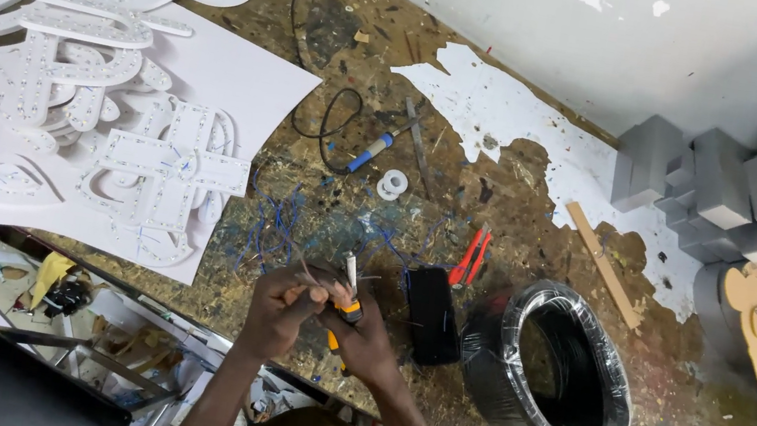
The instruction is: Using pliers to strip insulation from and cut small blue wires on a cluttered workbench
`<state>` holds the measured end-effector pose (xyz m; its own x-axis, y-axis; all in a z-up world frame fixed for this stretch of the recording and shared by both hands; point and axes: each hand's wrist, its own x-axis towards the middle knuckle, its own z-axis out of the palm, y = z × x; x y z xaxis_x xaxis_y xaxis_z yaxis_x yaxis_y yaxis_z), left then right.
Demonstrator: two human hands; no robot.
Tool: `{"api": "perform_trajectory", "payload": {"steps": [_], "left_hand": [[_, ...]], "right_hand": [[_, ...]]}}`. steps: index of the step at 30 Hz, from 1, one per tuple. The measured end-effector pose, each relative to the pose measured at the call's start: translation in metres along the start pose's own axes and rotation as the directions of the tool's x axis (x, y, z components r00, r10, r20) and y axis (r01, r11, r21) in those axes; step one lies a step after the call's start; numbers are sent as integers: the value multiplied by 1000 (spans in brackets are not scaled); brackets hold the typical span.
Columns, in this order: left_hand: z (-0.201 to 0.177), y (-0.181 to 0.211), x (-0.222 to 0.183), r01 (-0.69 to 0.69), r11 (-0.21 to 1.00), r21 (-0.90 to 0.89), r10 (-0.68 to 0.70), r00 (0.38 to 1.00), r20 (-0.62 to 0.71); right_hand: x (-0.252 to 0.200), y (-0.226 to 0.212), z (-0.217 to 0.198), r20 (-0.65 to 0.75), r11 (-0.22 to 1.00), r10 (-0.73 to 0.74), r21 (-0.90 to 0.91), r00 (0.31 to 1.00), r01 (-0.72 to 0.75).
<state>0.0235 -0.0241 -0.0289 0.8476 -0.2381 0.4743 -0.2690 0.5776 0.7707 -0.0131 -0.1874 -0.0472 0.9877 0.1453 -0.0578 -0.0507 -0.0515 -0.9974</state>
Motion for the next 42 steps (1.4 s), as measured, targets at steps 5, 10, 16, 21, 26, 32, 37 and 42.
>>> {"api": "perform_trajectory", "payload": {"steps": [5, 10, 16, 21, 26, 32, 37, 42], "left_hand": [[39, -41, 31, -87, 992, 89, 98, 986, -131], [79, -75, 54, -46, 899, 435, 195, 932, -305], [116, -63, 72, -30, 950, 310, 171, 883, -438], [82, -92, 73, -49, 864, 501, 372, 732, -571], [27, -73, 49, 271, 934, 233, -86, 803, -590], [-47, -49, 14, 557, 760, 336, -296, 756, -584], [-87, -56, -4, 520, 345, 781, -97, 848, -522], [-47, -43, -11, 252, 279, 927, 383, 856, -348]], "right_hand": [[14, -4, -14, -203, 989, -128, -104, 971, 108], [22, -18, -15, -444, 987, -160, -55, 882, 151], [12, -8, -24, -556, 929, 167, 365, 814, 58], [27, 23, -60, -607, 701, 494, 701, 623, 127], [5, 54, -72, -709, 823, 287, 527, 645, 212], [-11, 84, -55, -652, 982, -164, -39, 740, 183], [-20, 97, -39, -563, 996, -51, -87, 825, 2], [-16, 120, -37, -523, 997, -10, -69, 852, -31]]}}
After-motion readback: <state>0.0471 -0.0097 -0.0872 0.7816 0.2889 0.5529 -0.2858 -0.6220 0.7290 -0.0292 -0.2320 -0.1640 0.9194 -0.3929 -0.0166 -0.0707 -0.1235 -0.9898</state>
